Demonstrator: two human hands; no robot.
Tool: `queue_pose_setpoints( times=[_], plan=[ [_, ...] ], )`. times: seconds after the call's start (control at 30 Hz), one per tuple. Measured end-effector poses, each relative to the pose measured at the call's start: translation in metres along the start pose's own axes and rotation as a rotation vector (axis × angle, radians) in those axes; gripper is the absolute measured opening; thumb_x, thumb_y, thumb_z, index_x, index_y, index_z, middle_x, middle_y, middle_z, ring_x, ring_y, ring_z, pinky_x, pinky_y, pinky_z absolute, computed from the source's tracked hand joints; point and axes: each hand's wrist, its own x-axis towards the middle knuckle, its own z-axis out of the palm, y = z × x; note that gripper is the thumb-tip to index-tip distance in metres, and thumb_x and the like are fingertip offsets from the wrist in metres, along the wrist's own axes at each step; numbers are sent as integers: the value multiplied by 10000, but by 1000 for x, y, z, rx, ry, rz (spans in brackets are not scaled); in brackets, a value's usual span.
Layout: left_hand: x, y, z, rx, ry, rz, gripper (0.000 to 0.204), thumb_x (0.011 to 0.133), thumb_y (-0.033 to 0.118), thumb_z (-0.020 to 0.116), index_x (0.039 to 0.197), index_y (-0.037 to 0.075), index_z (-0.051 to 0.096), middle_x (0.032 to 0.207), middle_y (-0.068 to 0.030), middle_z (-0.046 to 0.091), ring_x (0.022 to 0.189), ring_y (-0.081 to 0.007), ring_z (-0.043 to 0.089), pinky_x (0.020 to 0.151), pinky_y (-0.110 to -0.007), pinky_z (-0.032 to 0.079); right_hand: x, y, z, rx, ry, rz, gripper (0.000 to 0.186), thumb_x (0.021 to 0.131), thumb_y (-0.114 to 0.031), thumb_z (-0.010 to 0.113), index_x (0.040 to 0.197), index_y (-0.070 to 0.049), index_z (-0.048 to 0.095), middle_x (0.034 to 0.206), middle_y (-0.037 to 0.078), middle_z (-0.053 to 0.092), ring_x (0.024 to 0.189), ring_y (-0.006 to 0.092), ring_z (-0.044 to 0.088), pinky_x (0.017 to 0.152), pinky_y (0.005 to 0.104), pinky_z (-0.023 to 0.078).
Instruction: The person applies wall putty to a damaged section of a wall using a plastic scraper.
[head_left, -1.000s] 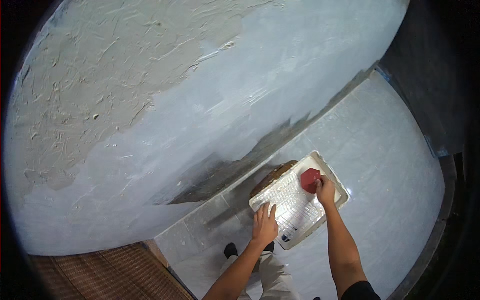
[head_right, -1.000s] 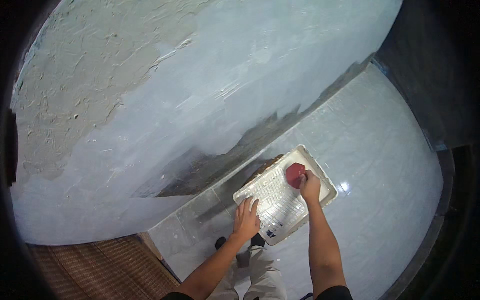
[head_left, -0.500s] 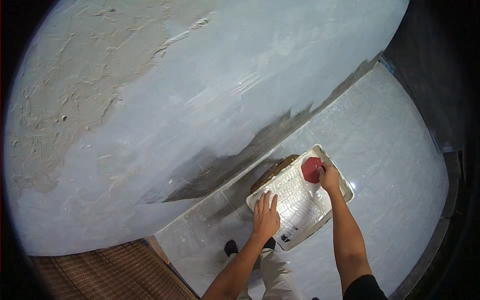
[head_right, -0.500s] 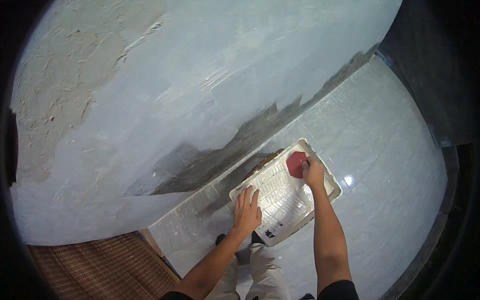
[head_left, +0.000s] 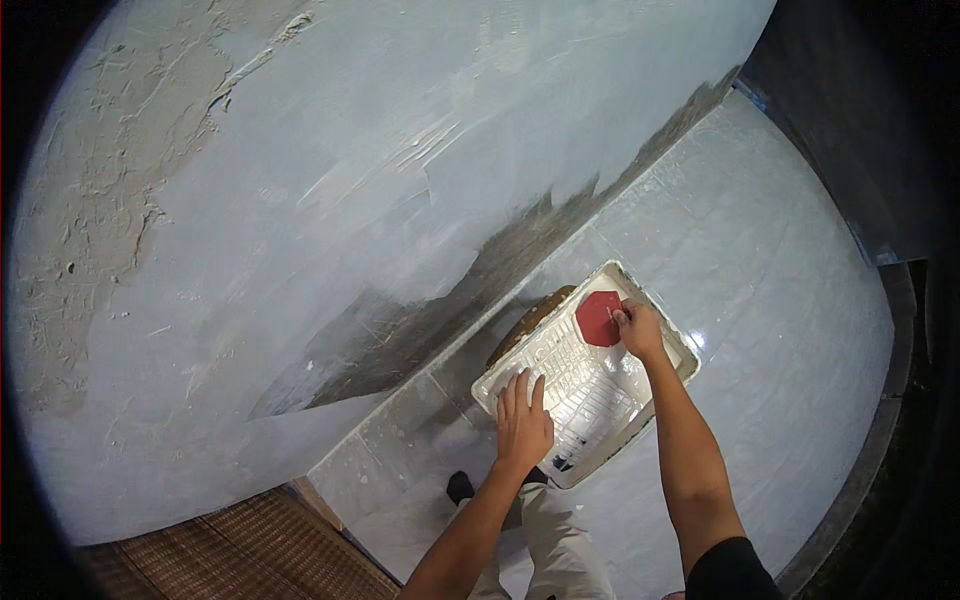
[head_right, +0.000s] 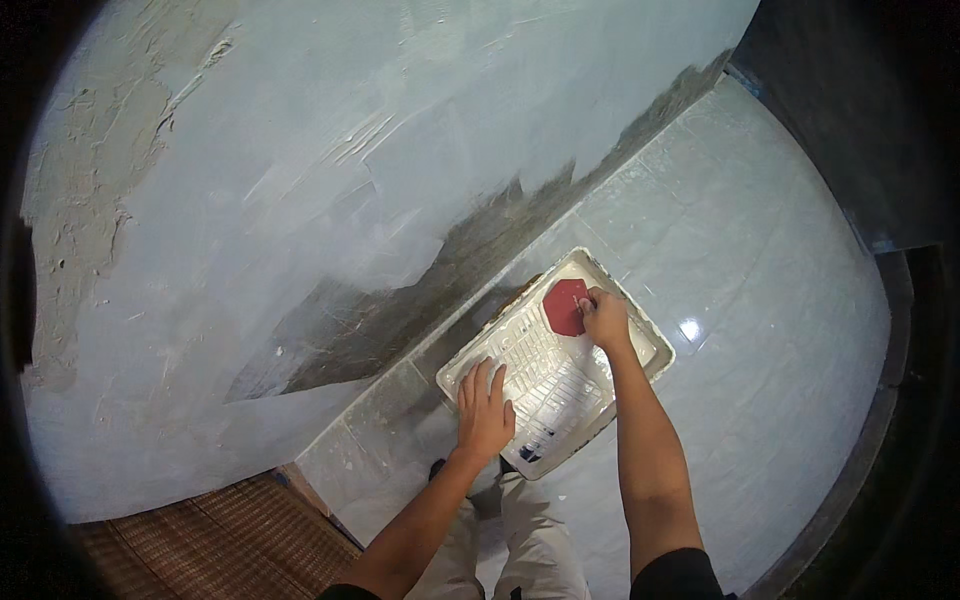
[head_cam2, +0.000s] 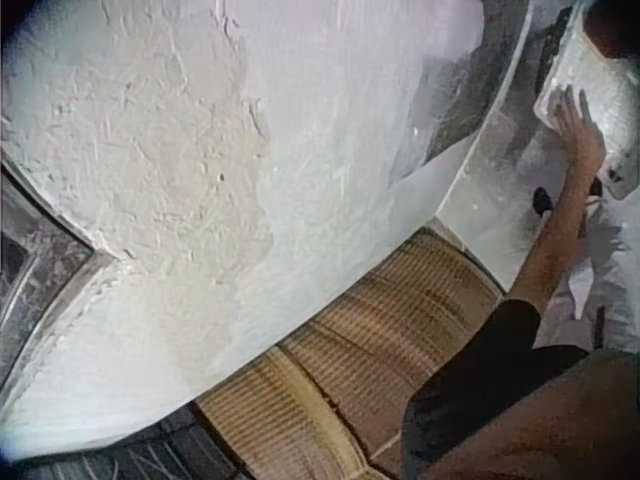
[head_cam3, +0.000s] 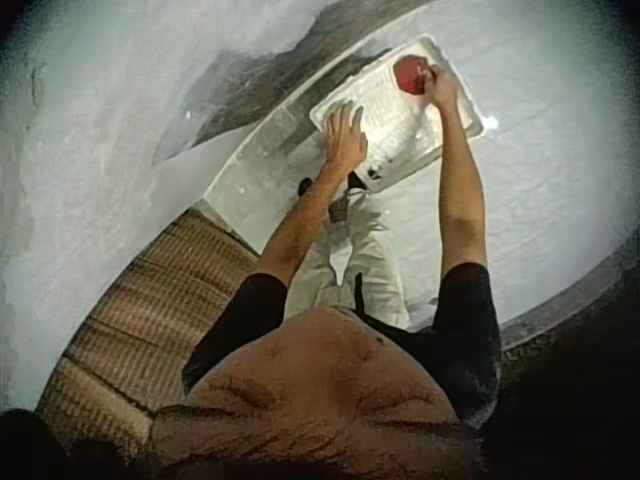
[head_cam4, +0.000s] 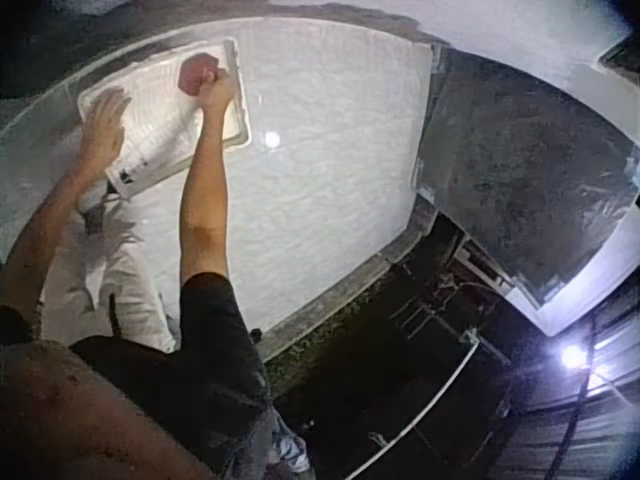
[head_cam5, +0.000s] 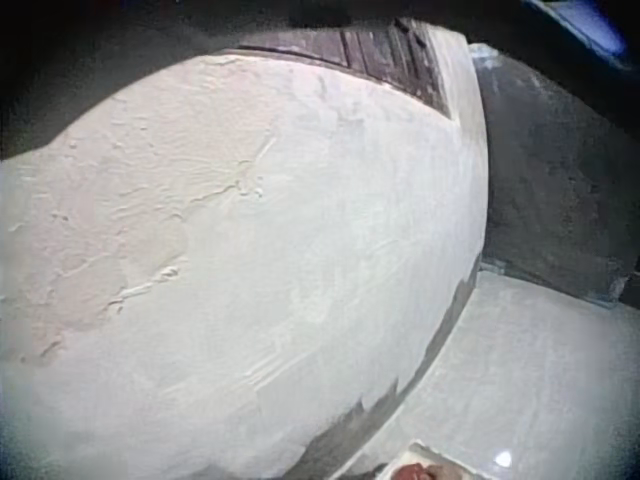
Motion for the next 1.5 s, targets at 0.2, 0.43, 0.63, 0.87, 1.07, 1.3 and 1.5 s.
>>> queue_pose_setpoints(
  times=[0.2, 0.43, 0.63, 0.87, 1.07, 1.3, 1.5],
  plan=[
    [-3, 0, -5, -8, 2, -6, 612, 789, 107, 601, 1346, -35, 391, 1424, -229, 301, 1328, -404, 275, 1104, -526, 216, 5, 18, 7, 88, -112, 64, 160, 862, -176, 638, 872, -18, 666, 779, 206, 655, 726, 337, 652, 678, 418, 482],
    [-11, -12, -10, -6, 45, -34, 614, 792, 110, 600, 1352, -27, 390, 1426, -220, 305, 1333, -394, 271, 1103, -523, 215, -8, 22, 17, 256, -307, 210, 181, 891, -201, 629, 867, -28, 677, 737, 119, 671, 658, 186, 617, 648, 345, 477],
    [-22, -18, -15, 1, 62, -71, 596, 794, 107, 592, 1344, -17, 399, 1423, -211, 315, 1333, -392, 278, 1090, -536, 223, -22, 25, 12, 689, -354, 289, 171, 901, -171, 621, 863, -15, 678, 701, 70, 650, 630, 137, 573, 604, 325, 457],
    [-22, -23, -16, -13, 107, -61, 591, 797, 97, 586, 1343, -15, 391, 1421, -218, 311, 1327, -412, 279, 1080, -546, 227, -31, 10, -6, 232, -72, 89, 153, 880, -134, 618, 878, 12, 665, 697, 151, 638, 624, 206, 600, 614, 357, 462],
    [-17, -23, -12, -41, 104, -74, 599, 791, 90, 591, 1344, -12, 384, 1423, -220, 308, 1323, -416, 279, 1082, -546, 227, -24, -10, -3, 130, 143, 37, 150, 871, -122, 614, 931, 7, 659, 792, 215, 654, 707, 342, 650, 672, 405, 484],
    [-16, -28, -15, -38, 91, -82, 600, 791, 90, 588, 1343, -19, 379, 1431, -215, 302, 1329, -411, 268, 1088, -542, 222, -17, -4, 5, 98, 96, 118, 142, 863, -118, 620, 900, 14, 658, 790, 223, 651, 718, 346, 654, 679, 410, 484],
    [-17, -29, -12, -49, 120, -81, 596, 793, 88, 585, 1343, -16, 379, 1425, -218, 309, 1326, -410, 270, 1088, -544, 221, -23, 13, 12, 240, -26, 138, 171, 885, -141, 614, 859, 24, 650, 719, 186, 648, 634, 258, 623, 636, 374, 470]
  ],
)
